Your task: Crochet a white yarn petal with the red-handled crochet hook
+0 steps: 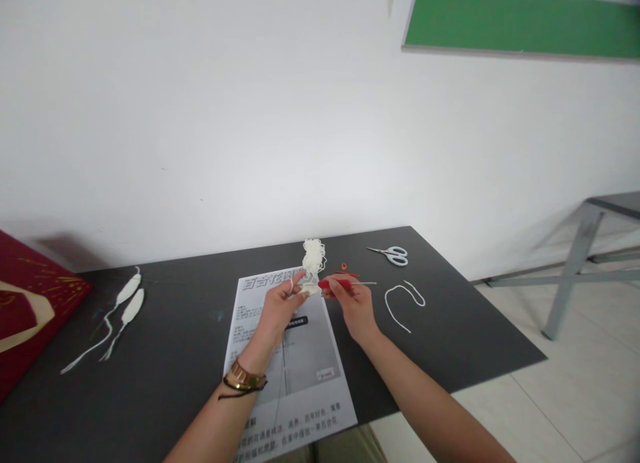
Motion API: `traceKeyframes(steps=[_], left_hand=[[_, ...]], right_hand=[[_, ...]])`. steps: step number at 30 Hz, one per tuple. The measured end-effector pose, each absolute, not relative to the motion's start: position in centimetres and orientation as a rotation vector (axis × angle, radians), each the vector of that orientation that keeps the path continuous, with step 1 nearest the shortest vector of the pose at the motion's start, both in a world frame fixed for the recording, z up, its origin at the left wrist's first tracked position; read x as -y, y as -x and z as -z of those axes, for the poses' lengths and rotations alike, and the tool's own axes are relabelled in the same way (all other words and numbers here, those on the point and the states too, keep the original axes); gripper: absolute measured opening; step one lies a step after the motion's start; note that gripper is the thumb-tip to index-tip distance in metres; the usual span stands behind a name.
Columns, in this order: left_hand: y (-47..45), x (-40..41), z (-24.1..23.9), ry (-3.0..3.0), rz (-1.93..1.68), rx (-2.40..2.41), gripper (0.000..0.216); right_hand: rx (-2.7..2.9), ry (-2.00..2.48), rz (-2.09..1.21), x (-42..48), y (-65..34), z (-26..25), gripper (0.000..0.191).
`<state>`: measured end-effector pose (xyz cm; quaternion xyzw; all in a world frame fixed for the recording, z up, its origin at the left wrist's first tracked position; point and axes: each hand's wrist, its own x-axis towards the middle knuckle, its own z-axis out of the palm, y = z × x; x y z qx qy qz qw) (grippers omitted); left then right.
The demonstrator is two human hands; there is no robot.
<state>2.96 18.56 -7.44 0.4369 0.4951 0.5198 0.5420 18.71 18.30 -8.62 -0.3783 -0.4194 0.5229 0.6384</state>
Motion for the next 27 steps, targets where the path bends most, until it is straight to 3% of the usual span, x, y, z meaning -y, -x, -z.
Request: traceKeyframes(steps=[10,19,27], left_hand=[[-2.7,-18.6,7.2,-1.038,-1.278,-0.984,0.024],[-1.2,-19.2,7.1,-1.224,-1.098,-0.946,0.027],[-0.9,-19.8,6.3,-1.329,-1.005,-1.025,0.027]], right_hand=[[1.138,0.814,-1.081,-16.8,-18.3,7.9,0.006],[0.816,0.783,-1.456,-19.2,-19.2,8.5,0.023],[0.72,0.783,-1.528,-19.2,-19.1,8.2,0.027]])
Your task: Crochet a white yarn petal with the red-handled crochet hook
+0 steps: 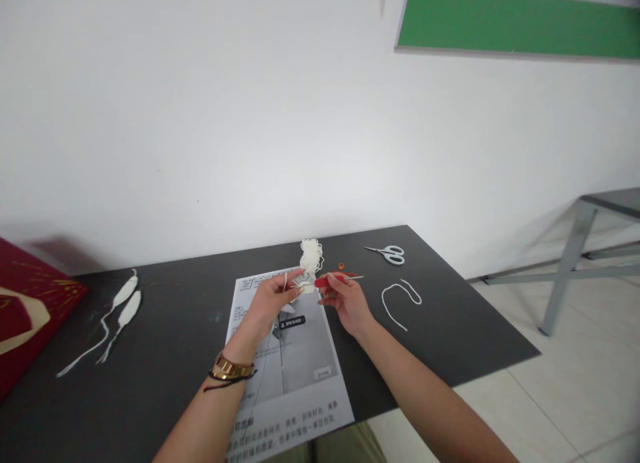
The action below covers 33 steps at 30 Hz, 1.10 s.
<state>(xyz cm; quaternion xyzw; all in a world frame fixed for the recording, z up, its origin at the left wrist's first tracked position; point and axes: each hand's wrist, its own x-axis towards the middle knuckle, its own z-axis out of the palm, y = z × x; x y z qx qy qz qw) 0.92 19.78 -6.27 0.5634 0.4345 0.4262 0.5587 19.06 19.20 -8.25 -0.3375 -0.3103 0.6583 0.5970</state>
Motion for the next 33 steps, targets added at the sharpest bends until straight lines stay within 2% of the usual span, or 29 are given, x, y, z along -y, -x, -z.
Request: traceKeyframes(steps=[10,17,21,27,33], left_hand=[[-1.5,-20.4,7.4,-1.23,-1.059,-1.046,0.03],[-2.7,-20.0,8.3,-0.995,-1.176,-1.049,0.03],[-2.5,-19.7,7.7,-0.885,-1.154,-0.963,0.028],[-0.8,-19.8,7.3,-0.836,-1.011,-0.8,0.026],[0.7,-20.0,7.0,-0.857,-0.916,-0.693,0.024]], right_hand=[[0.798,0.859,-1.364,-19.1,-18.8,8.7,0.027],[1.192,0.887,-0.997,-17.8,-18.4,8.7,0.01],[1.44,0.832,-0.873,-17.1,-18.8,8.6,0.015],[1.498,0.782,-0.861,-17.3,-19.2,8.1,0.017],[1.321,0.782,-1.045,-17.8,-19.1,7.7,0.011]])
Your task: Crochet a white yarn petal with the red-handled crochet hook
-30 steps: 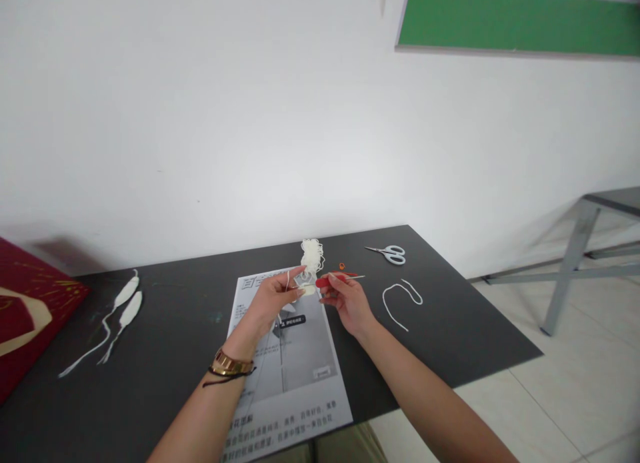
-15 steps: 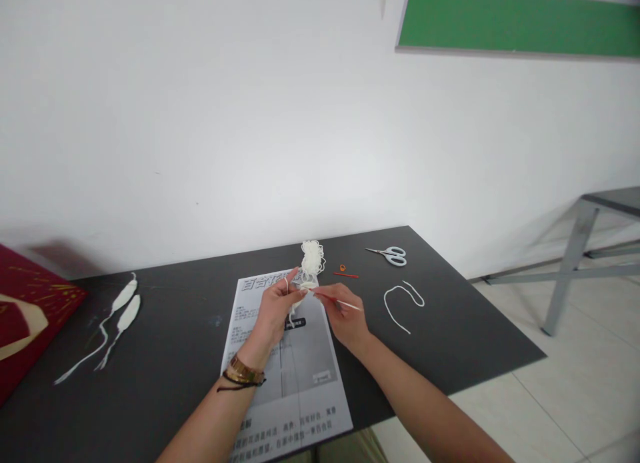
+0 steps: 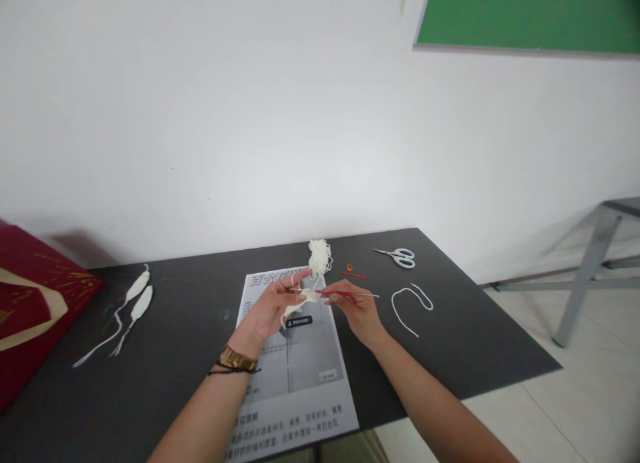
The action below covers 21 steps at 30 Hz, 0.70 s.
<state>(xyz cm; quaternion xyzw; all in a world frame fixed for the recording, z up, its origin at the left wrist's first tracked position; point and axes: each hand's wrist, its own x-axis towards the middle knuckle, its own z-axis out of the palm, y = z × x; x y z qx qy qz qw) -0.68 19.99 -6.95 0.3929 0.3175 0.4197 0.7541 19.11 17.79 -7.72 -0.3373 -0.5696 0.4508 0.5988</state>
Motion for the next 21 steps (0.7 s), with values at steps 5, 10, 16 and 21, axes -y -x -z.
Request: traceKeyframes(steps=[5,10,16,21], left_hand=[[1.4,-19.9,6.4,-0.871,-0.878,-0.648,0.025],[1.7,-19.7,5.9,-0.882,-0.836,-0.64,0.058],[2.1,-19.8,6.1,-0.938,-0.752,-0.643,0.028],[2.6,-20.0,6.8,-0.991,-0.69,-0.64,0.02]], right_hand=[[1.24,0.754,-1.185,-17.7,-19.5,7.1,0.014],[1.203,0.732,-1.236,-17.8,-20.0,7.0,0.012],[1.189,0.723,-1.257,-18.0,-20.5,6.7,0.014],[1.19,0.705,-1.286,-18.0,-20.7,6.5,0.015]])
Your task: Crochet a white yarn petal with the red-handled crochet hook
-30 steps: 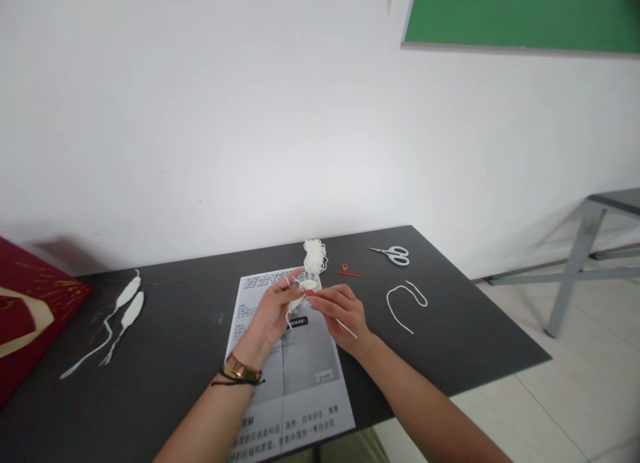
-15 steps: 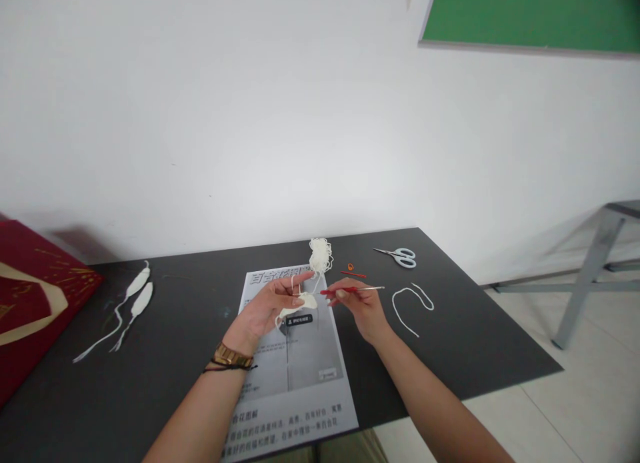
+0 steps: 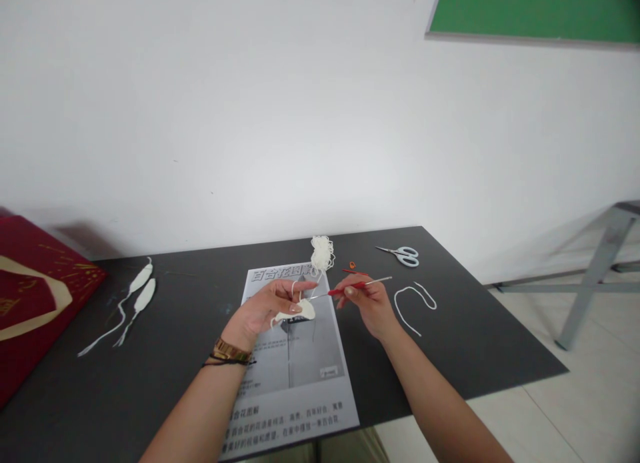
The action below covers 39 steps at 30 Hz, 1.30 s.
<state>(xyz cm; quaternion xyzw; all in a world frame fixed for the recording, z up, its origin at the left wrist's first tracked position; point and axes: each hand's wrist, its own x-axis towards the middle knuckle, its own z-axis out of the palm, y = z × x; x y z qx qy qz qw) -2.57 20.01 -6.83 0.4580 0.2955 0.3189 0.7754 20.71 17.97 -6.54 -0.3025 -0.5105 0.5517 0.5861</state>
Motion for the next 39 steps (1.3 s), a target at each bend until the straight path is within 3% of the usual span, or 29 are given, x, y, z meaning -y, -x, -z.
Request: traceKeyframes(steps=[19,39], left_hand=[[2.1,-19.5,6.8,-1.159,-0.743,-0.725,0.015],[0.3,-18.9,6.7,-1.228,-0.889,-0.798,0.032]], right_hand=[[0.897,0.736,-1.599,-18.4,-20.4,6.9,0.022],[0.671,0.755,-1.656,-18.5,-19.3,7.2,0.024]])
